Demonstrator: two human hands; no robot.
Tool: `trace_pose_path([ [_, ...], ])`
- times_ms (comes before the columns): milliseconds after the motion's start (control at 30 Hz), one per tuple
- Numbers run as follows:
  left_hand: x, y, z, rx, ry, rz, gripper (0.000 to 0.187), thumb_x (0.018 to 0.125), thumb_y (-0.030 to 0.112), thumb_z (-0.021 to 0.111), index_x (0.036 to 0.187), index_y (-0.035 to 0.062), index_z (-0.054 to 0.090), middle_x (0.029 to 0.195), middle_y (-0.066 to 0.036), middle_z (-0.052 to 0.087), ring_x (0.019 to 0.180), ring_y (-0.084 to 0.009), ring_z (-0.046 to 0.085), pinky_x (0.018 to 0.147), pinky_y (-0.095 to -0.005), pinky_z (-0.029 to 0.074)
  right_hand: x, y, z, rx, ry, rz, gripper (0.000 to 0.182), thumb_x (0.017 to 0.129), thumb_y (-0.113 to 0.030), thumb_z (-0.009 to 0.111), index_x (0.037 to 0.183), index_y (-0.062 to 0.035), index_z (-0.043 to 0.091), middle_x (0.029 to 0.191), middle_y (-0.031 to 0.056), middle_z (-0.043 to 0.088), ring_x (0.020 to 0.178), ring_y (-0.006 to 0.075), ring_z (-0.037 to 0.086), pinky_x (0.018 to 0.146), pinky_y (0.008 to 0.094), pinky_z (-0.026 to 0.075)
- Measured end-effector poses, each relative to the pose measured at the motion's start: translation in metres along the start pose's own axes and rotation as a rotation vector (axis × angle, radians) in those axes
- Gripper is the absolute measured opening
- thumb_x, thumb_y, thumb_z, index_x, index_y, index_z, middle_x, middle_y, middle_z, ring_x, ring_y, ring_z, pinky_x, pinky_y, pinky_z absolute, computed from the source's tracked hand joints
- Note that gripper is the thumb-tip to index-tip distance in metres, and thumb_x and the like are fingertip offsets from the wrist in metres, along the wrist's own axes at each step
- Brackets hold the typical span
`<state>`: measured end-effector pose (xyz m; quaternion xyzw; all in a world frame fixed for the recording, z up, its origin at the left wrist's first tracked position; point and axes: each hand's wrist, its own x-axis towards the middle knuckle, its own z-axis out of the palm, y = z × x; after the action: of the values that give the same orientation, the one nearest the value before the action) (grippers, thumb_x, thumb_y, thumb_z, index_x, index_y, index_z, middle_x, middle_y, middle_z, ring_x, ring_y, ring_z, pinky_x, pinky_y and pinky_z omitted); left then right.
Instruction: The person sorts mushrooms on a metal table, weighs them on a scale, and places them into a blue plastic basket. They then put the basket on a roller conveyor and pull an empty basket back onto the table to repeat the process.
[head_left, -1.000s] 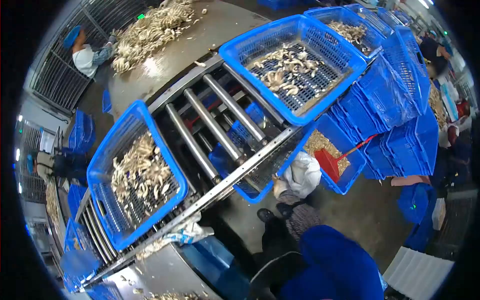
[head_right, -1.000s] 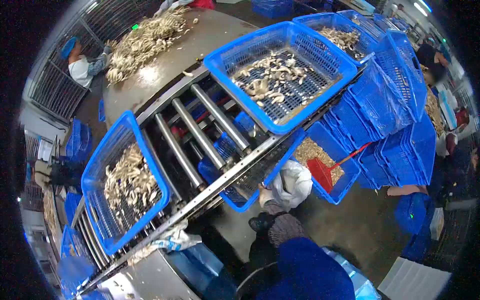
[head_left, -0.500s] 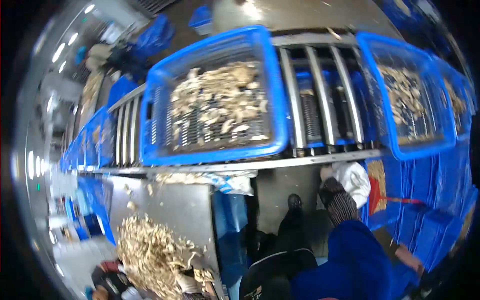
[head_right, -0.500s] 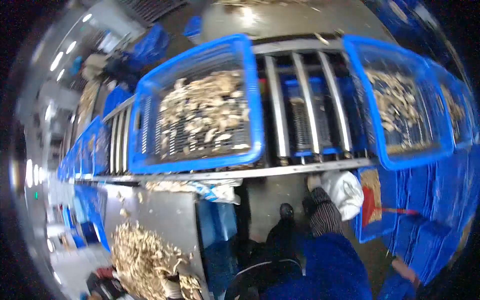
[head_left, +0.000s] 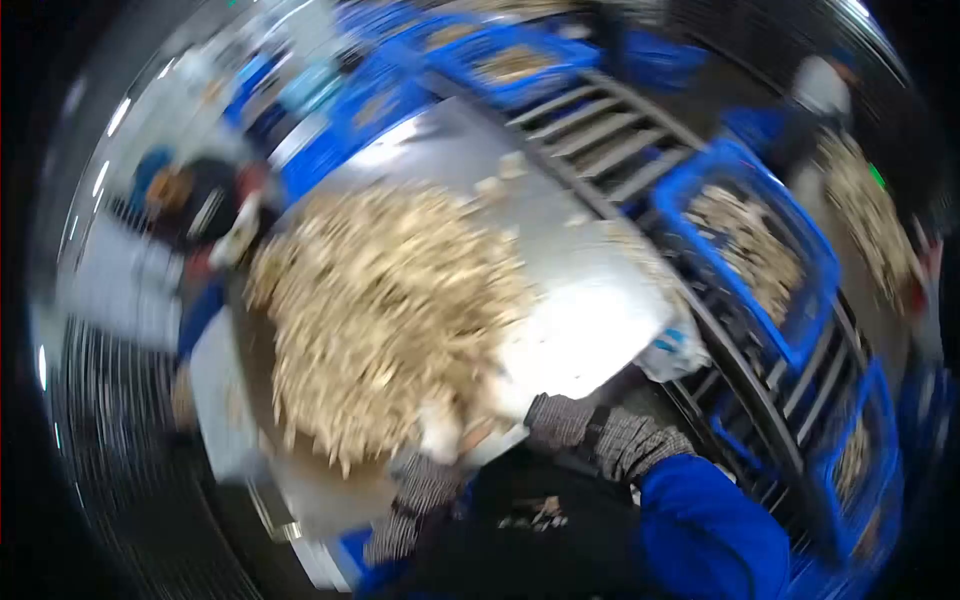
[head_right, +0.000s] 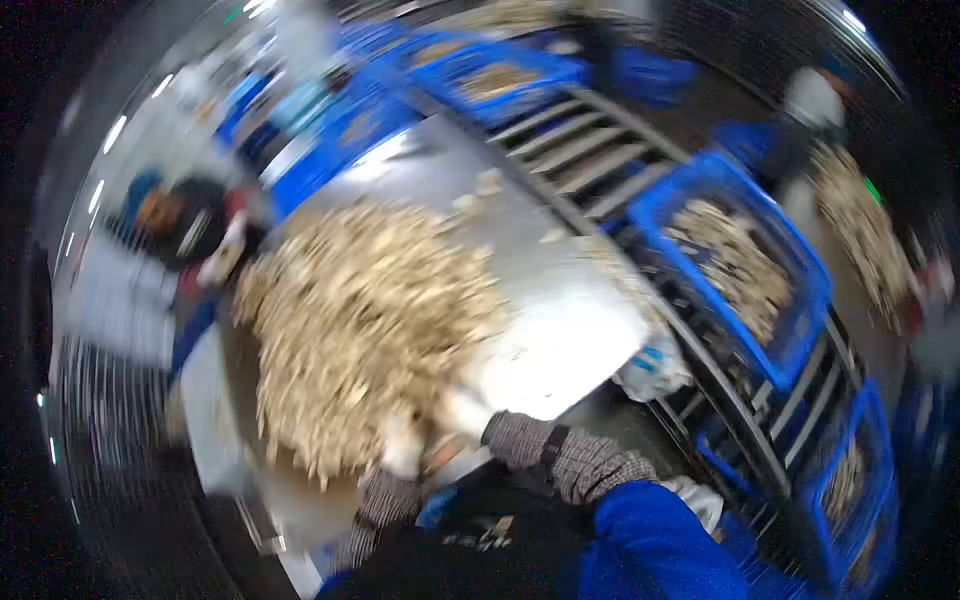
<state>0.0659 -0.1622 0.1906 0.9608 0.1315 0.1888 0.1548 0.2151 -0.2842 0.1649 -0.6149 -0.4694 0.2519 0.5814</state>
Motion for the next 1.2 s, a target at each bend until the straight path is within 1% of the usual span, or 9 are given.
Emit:
trace_pose_path([
  [167, 0.028, -0.049, -0.062, -1.948, 0.519, -0.942, 0.033, 0.094, 0.006, 0.052, 0.127, 0.0012, 0.050, 0.105, -0.008, 0.063, 0.087, -0.0180, 0.062, 0.071, -0.0268, 0.052, 0.095, -0.108, 0.074, -0.077, 0.024, 0.009, 0.033, 0.094, -0.005, 0.053, 0.126, -0.0001, 0.054, 0.115, 0.0175, 0.063, 0.099, 0.0240, 0.062, 0.087, 0.0361, 0.051],
  [300, 0.025, -0.070, -0.120, -2.220, 0.729, -0.895, 0.037, 0.093, 0.018, 0.059, 0.126, 0.0027, 0.053, 0.107, -0.009, 0.064, 0.090, -0.0187, 0.064, 0.070, -0.0325, 0.056, 0.120, -0.070, 0.099, -0.103, -0.042, 0.136, 0.035, 0.095, -0.009, 0.055, 0.130, -0.0047, 0.054, 0.125, 0.0129, 0.059, 0.103, 0.0212, 0.060, 0.091, 0.0311, 0.047],
  [700, 0.000, -0.119, -0.096, -1.491, 0.385, -1.371, 0.046, 0.104, 0.036, 0.034, 0.139, 0.0081, 0.042, 0.138, -0.009, 0.047, 0.126, -0.0214, 0.045, 0.108, -0.0423, 0.036, 0.163, -0.042, 0.147, 0.445, -0.136, 0.437, 0.028, 0.090, -0.010, 0.064, 0.114, 0.0028, 0.062, 0.102, 0.0141, 0.069, 0.090, 0.0208, 0.066, 0.078, 0.0302, 0.054],
  [767, -0.028, -0.145, -0.054, -1.319, 0.457, -0.811, 0.071, 0.093, 0.053, 0.052, 0.143, 0.0044, 0.037, 0.144, -0.018, 0.041, 0.133, -0.0281, 0.039, 0.110, -0.0434, 0.034, 0.166, -0.036, 0.153, 0.340, -0.255, 0.312, 0.026, 0.091, -0.008, 0.062, 0.115, 0.0027, 0.061, 0.102, 0.0151, 0.069, 0.093, 0.0221, 0.067, 0.080, 0.0315, 0.054],
  [833, -0.014, -0.141, -0.090, -1.353, 0.551, -1.030, 0.037, 0.102, 0.028, 0.044, 0.130, 0.0042, 0.048, 0.131, -0.009, 0.050, 0.119, -0.0218, 0.049, 0.107, -0.0444, 0.038, 0.178, -0.018, 0.147, 0.800, -0.243, 0.900, 0.033, 0.098, -0.004, 0.043, 0.129, 0.0000, 0.055, 0.110, 0.0198, 0.065, 0.094, 0.0248, 0.065, 0.090, 0.0355, 0.052],
  [900, -0.009, -0.138, -0.113, -1.541, 0.791, -1.087, 0.043, 0.092, 0.008, 0.048, 0.134, 0.0032, 0.039, 0.133, -0.013, 0.049, 0.112, -0.0223, 0.055, 0.095, -0.0373, 0.048, 0.179, 0.006, 0.166, 0.169, -0.312, 0.016, 0.027, 0.099, -0.011, 0.048, 0.121, 0.0007, 0.058, 0.105, 0.0196, 0.065, 0.088, 0.0229, 0.066, 0.081, 0.0339, 0.055],
  [1000, -0.009, -0.147, -0.092, -1.562, 0.887, -1.076, 0.080, 0.080, -0.015, 0.048, 0.151, 0.0045, 0.016, 0.135, -0.020, 0.050, 0.107, -0.0244, 0.061, 0.080, -0.0294, 0.058, 0.184, -0.005, 0.176, 0.355, -0.231, 0.783, 0.041, 0.087, -0.015, 0.068, 0.118, 0.0052, 0.052, 0.102, 0.0153, 0.064, 0.093, 0.0223, 0.063, 0.087, 0.0316, 0.051],
  [1067, -0.004, -0.138, -0.092, -1.420, 0.604, -1.239, 0.080, 0.077, -0.022, 0.048, 0.148, 0.0007, 0.019, 0.133, -0.025, 0.047, 0.105, -0.0262, 0.062, 0.081, -0.0287, 0.058, 0.189, -0.061, 0.180, 0.417, -0.134, 0.776, 0.049, 0.086, -0.022, 0.071, 0.121, 0.0059, 0.049, 0.106, 0.0169, 0.063, 0.090, 0.0209, 0.063, 0.081, 0.0321, 0.054],
  [1200, 0.006, -0.135, -0.134, -1.583, 1.060, -1.400, 0.073, 0.080, -0.015, 0.055, 0.145, -0.0032, 0.024, 0.137, -0.023, 0.045, 0.110, -0.0267, 0.060, 0.092, -0.0316, 0.054, 0.194, 0.004, 0.177, 0.436, -0.213, 0.592, 0.033, 0.091, -0.018, 0.065, 0.113, 0.0034, 0.054, 0.098, 0.0163, 0.067, 0.094, 0.0196, 0.064, 0.085, 0.0307, 0.053],
])
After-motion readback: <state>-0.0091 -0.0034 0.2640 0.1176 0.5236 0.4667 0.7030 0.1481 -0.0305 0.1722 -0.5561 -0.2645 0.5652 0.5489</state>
